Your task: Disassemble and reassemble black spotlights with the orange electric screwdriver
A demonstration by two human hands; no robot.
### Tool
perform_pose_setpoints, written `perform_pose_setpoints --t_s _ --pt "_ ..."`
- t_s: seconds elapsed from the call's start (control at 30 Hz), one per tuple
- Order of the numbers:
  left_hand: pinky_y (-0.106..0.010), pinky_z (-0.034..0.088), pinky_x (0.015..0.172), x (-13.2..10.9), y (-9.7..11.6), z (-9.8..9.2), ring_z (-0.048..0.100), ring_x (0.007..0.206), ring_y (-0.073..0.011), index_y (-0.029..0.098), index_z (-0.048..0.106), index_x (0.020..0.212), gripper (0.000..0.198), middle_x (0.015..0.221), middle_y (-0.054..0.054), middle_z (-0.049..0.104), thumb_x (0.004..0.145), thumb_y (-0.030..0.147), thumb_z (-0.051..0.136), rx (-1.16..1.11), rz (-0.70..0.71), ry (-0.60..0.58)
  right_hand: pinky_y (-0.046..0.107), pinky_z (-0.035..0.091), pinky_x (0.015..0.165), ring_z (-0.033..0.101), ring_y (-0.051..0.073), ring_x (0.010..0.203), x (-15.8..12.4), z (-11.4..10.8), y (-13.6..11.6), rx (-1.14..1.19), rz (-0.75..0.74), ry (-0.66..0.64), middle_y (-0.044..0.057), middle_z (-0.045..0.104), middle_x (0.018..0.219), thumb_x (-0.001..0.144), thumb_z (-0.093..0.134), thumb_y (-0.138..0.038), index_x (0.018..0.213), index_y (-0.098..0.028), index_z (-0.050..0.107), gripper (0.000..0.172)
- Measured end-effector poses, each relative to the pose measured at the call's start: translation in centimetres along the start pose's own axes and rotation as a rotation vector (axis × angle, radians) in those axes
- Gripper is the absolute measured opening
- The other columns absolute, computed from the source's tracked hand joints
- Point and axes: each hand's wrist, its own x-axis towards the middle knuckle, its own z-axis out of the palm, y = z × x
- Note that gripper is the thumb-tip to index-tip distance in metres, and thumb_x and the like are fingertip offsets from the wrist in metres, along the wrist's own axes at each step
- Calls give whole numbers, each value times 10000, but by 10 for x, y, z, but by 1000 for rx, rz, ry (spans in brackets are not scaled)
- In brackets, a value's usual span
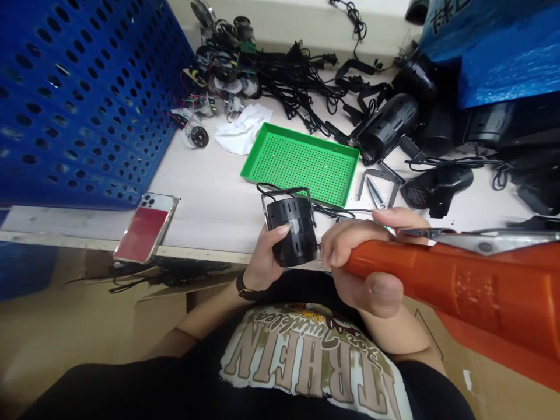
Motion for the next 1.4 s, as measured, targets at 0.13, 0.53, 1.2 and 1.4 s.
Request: perform_pose_setpoints --t_s 0.13,0.53,1.2,1.4 --pt "-338 600 757 0 2 1 723 812 -204 190 657 1169 565 938 -29 752 691 368 899 -16 -29 15 314 504 403 547 137 407 1 2 0 -9 -16 9 -67 638 619 986 635 -504 1196 -266 664 318" --pt "-385 619 871 -1 9 4 769 1059 -315 149 711 1160 584 1087 -94 796 679 434 880 -56 -107 -56 349 531 453 578 152 444 -2 -5 -11 -68 32 -19 -64 638 645 1006 566 -542 1208 -284 647 338" --pt "-480 616 972 -7 1 7 748 1167 -360 193 671 1237 703 1179 -117 778 696 542 953 -37 -166 -121 465 609 657 638 212 618 0 -10 -53 -46 280 38 -29 699 750 977 687 -566 1292 -352 678 380" --pt "-397 587 933 -11 -2 17 734 1065 -263 238 591 1347 820 1143 -61 744 676 494 988 -12 -106 -73 421 565 576 637 194 566 -5 13 -42 -7 270 -61 -24 687 707 1026 620 -540 1223 -309 681 309"
